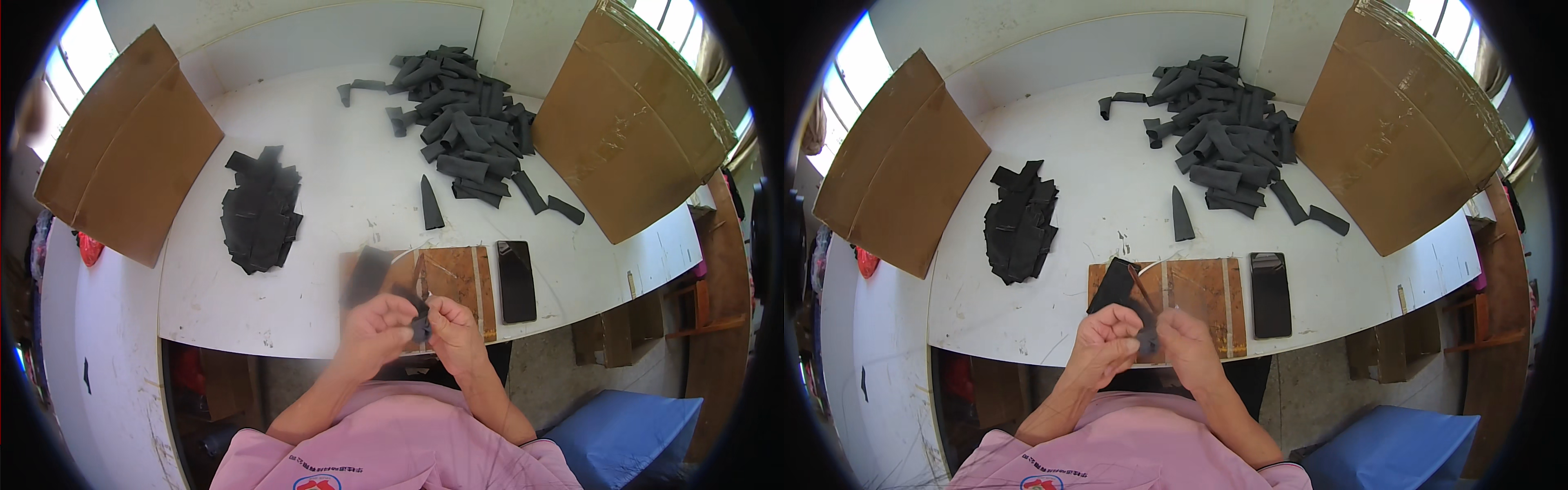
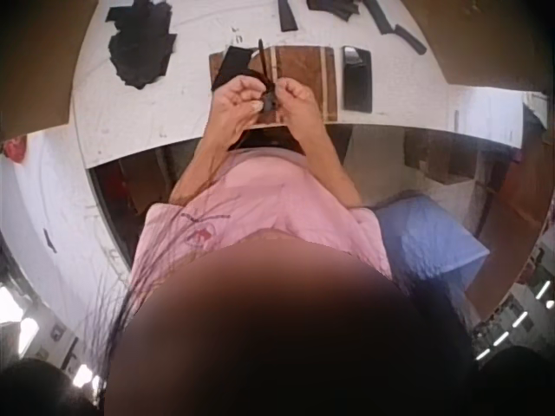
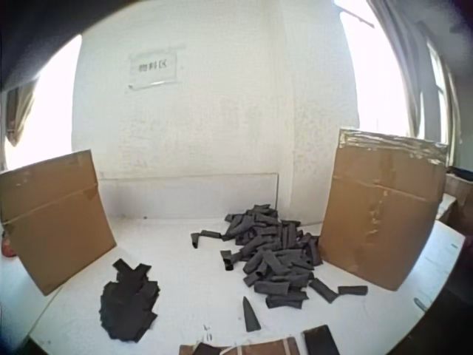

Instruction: Manually inspecting, feeling, and sorting black foam or rubber manufacturing components at a workbench.

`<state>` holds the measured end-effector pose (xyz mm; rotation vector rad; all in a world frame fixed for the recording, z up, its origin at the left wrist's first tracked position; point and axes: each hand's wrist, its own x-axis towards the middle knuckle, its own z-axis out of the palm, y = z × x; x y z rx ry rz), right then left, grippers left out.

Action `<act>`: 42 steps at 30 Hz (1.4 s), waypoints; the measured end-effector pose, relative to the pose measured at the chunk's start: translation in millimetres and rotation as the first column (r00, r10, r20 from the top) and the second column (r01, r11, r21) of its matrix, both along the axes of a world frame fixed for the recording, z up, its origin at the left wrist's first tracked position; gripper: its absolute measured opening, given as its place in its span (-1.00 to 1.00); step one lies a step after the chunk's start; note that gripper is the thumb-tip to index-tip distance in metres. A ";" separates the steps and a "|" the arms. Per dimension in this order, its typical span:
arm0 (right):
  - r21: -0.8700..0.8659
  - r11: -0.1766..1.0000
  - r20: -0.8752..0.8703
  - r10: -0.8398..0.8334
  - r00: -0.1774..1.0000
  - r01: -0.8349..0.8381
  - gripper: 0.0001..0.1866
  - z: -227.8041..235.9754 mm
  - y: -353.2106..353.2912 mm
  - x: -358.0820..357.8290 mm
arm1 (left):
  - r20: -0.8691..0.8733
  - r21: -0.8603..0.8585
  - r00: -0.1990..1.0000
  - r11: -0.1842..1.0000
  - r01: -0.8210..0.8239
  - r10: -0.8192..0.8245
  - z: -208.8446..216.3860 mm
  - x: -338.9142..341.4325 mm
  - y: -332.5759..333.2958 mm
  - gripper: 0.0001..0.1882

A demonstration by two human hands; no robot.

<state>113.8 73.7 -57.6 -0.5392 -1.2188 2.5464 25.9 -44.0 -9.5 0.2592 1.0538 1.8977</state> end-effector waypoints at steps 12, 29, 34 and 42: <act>0.533 0.836 -0.193 -0.025 0.981 0.126 -0.89 60.9 6.7 -12.5 | -0.644 0.002 0.699 0.915 -0.404 0.310 10.5 10.2 10.4 -0.84; 0.259 0.941 0.052 0.209 0.976 -0.216 -0.79 92.3 43.8 -47.1 | 0.527 0.587 0.776 0.809 -0.039 -0.345 32.5 -47.9 31.9 -0.58; 0.144 0.969 0.097 0.189 0.977 -0.202 -0.78 60.9 38.2 -51.4 | 0.663 0.452 0.703 0.887 -0.101 -0.257 0.7 -57.6 33.3 -0.64; 0.362 0.893 -0.026 0.295 0.955 -0.266 -0.82 101.0 55.2 -53.3 | 0.060 0.404 0.997 0.914 0.023 -0.051 59.6 -33.8 30.0 -0.56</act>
